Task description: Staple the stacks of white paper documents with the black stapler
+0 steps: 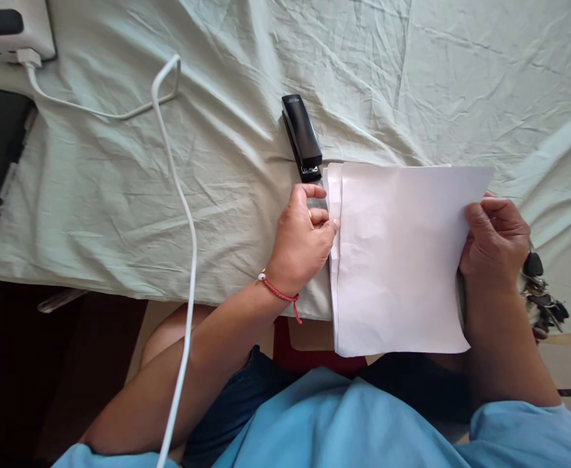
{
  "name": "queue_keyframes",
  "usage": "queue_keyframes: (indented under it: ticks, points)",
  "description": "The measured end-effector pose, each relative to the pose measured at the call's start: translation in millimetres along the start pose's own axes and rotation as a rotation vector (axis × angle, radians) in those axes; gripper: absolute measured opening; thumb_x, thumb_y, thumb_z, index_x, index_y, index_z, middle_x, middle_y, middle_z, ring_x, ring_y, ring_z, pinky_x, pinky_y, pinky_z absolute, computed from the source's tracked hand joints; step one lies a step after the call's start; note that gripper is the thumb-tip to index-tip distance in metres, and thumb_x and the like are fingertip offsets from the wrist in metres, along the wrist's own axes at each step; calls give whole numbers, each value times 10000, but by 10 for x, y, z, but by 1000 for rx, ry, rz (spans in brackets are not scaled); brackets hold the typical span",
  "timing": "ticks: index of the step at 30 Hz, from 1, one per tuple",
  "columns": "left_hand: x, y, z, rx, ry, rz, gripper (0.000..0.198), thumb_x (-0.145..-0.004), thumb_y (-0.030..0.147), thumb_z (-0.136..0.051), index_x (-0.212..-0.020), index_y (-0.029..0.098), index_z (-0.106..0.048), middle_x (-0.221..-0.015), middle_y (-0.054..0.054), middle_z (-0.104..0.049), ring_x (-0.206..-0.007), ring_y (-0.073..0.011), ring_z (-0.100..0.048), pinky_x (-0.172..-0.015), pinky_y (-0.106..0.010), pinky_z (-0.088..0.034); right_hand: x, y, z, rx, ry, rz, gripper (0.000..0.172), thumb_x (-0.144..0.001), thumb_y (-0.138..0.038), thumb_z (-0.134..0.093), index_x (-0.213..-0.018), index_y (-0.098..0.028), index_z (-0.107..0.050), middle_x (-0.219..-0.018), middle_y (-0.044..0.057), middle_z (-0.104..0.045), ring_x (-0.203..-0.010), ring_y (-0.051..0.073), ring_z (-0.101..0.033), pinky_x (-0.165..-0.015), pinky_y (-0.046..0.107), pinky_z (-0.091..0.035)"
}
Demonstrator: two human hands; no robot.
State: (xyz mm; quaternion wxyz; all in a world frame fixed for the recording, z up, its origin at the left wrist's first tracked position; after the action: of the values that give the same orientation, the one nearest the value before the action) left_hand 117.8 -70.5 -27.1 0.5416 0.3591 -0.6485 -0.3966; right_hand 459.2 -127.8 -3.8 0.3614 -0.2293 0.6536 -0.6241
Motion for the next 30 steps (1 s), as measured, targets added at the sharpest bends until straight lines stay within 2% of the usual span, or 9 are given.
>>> queue_keyframes:
  ticks: [3, 5, 7, 9, 11, 14, 20, 25, 30]
  points:
    - [0, -26, -6, 23, 18, -9, 587, -850, -3, -696, -1351, 243, -512, -708, 99, -614, -509, -89, -517, -505, -194, -405, -8, 0, 4, -23, -8, 9, 291, -653, -319, -988, -783, -180, -767, -1056, 24, -785, -960, 121, -710, -985, 295, -545]
    - [-12, -46, -31, 45, 1, -13, 611, -856, 1, -687, -1397, 235, -526, -724, 93, -623, -508, -88, -514, -495, -199, -397, -13, 4, 19, -33, -5, 14, 305, -648, -333, -1000, -785, -188, -770, -1037, 11, -789, -942, 117, -705, -992, 300, -551]
    - [-21, -58, -109, 42, -76, -15, 411, -890, -9, -628, -1240, 206, -614, -730, 76, -620, -489, -70, -475, -480, -203, -366, -12, 13, 34, -42, 1, 14, 312, -656, -349, -1007, -792, -195, -773, -997, -2, -786, -911, 110, -696, -987, 303, -558]
    - [-15, -47, -185, 7, -151, -26, 226, -926, -27, -550, -952, 188, -617, -717, 54, -594, -481, -52, -439, -474, -206, -337, -6, 24, 41, -52, 5, 9, 322, -664, -364, -1012, -807, -195, -778, -950, -7, -776, -886, 108, -693, -967, 300, -563]
    - [0, -26, -208, -15, -165, -29, 288, -943, -39, -500, -780, 196, -530, -679, 48, -547, -480, -46, -433, -480, -207, -331, 2, 35, 41, -65, 7, 5, 337, -662, -370, -1020, -813, -190, -778, -923, -5, -766, -887, 112, -701, -958, 297, -569]
    - [24, -15, -206, 6, -146, 6, 327, -948, -43, -478, -740, 207, -501, -625, 57, -505, -464, -57, -449, -485, -214, -348, 9, 39, 32, -87, 3, 10, 336, -668, -354, -1020, -808, -180, -769, -961, 4, -777, -929, 118, -720, -991, 303, -574]
    - [25, -20, -206, -5, -124, 12, 358, -939, -33, -475, -691, 223, -442, -560, 68, -449, -454, -69, -482, -483, -214, -350, 22, 22, 2, -108, -27, 21, 272, -706, -278, -999, -854, -172, -798, -1165, 41, -813, -1086, 151, -755, -1076, 339, -573]
    - [8, -45, -195, -12, -93, 23, 365, -967, 6, -451, -673, 222, -426, -569, 62, -464, -437, -65, -497, -470, -210, -338, 42, -1, -28, -100, -48, 20, 238, -745, -266, -978, -868, -163, -803, -1201, 61, -809, -1138, 173, -754, -1119, 364, -563]
    - [17, -2, -209, -20, -94, -25, 383, -1061, 160, -535, -691, 223, -456, -567, 74, -431, -441, -68, -492, -481, -225, -336, 53, -25, -51, -93, -55, 16, 225, -752, -258, -966, -859, -155, -796, -1208, 75, -809, -1143, 184, -756, -1114, 371, -566]
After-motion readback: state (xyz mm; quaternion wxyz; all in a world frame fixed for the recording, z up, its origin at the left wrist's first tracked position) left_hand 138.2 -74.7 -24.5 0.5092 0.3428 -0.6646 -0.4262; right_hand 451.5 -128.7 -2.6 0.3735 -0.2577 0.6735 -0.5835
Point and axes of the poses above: each hand's wrist, its own x-axis away from the middle knuckle, its own z-axis out of the back of the hand, y = z × x, the point moved 9 cm from there along -x, towards the middle knuckle
